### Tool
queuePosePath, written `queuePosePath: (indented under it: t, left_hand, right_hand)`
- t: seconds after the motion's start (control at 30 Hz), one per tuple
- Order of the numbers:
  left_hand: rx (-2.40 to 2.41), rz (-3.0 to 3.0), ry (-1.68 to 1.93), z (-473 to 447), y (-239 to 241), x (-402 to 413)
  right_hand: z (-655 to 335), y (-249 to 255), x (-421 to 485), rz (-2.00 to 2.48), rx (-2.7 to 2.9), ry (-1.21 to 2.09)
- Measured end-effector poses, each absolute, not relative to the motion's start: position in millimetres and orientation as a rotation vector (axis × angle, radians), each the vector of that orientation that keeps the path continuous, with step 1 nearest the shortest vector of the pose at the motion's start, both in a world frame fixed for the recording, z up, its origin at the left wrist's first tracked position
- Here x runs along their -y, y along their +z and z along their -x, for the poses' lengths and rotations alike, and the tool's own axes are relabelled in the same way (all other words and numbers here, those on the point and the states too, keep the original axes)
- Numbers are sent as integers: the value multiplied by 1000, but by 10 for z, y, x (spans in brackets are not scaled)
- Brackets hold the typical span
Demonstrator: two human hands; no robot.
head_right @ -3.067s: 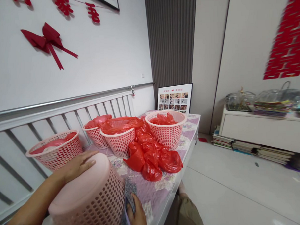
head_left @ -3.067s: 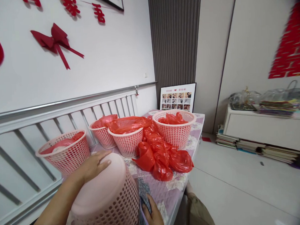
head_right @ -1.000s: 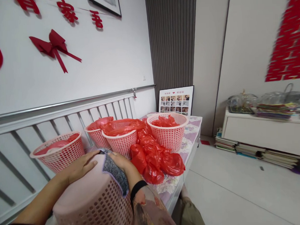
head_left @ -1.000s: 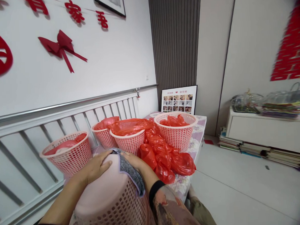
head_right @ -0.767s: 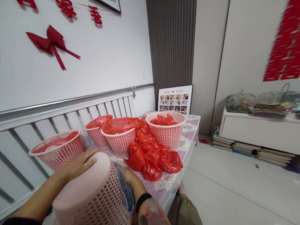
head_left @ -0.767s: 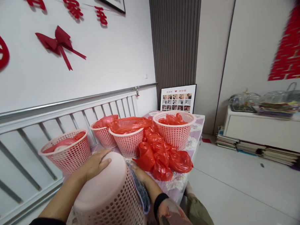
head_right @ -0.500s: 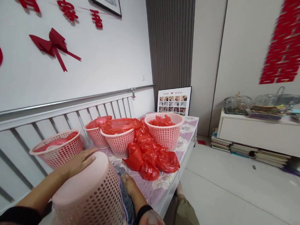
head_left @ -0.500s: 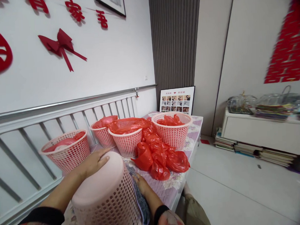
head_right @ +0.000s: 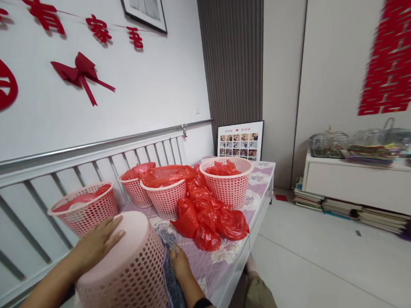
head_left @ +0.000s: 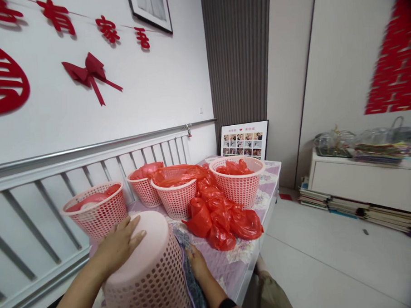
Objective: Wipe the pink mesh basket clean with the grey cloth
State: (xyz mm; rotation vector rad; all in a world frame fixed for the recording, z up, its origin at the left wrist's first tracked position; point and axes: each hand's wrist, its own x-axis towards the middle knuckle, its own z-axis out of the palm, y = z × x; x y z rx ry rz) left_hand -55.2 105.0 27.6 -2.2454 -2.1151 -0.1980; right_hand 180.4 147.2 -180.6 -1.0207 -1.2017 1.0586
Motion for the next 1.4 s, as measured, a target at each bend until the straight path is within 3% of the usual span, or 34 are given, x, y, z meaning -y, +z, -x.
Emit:
queuePosePath:
  t: [0.2,0.4,0.5,0.6,0.83,0.97,1.13,1.4]
  left_hand:
    - [1960,2426,-249,787,373,-1253]
    - [1969,2459,-257,909,382,-1373]
    - [1911,2469,-249,928,343,-1394]
    - [1879,2456,-255,932,320,-1396]
    - [1857,2458,-289,896,338,-1377]
    - [1896,2438,-279,870,352,-1367]
    - [1903,2422,-284,842,366,-1353]
    - [1932,2451,-232,849,369,-1347]
  right_hand:
    - [-1552,-1665,-1294,1033,1108,979]
    - [-1317,-517,-1095,824,1280,762]
    - [-1306,-224,-1124,755,1455,674]
    - [-1325,-426,-1284,799,1410,703]
    - [-1502,-1589,-1570,1025,1189,982]
    - [-1563,-1837,-1510,1098,1125,974]
    - [-1456,-1605,-1489,1071,1115,952]
    - [-1352,-432,-1122,857,1297,759]
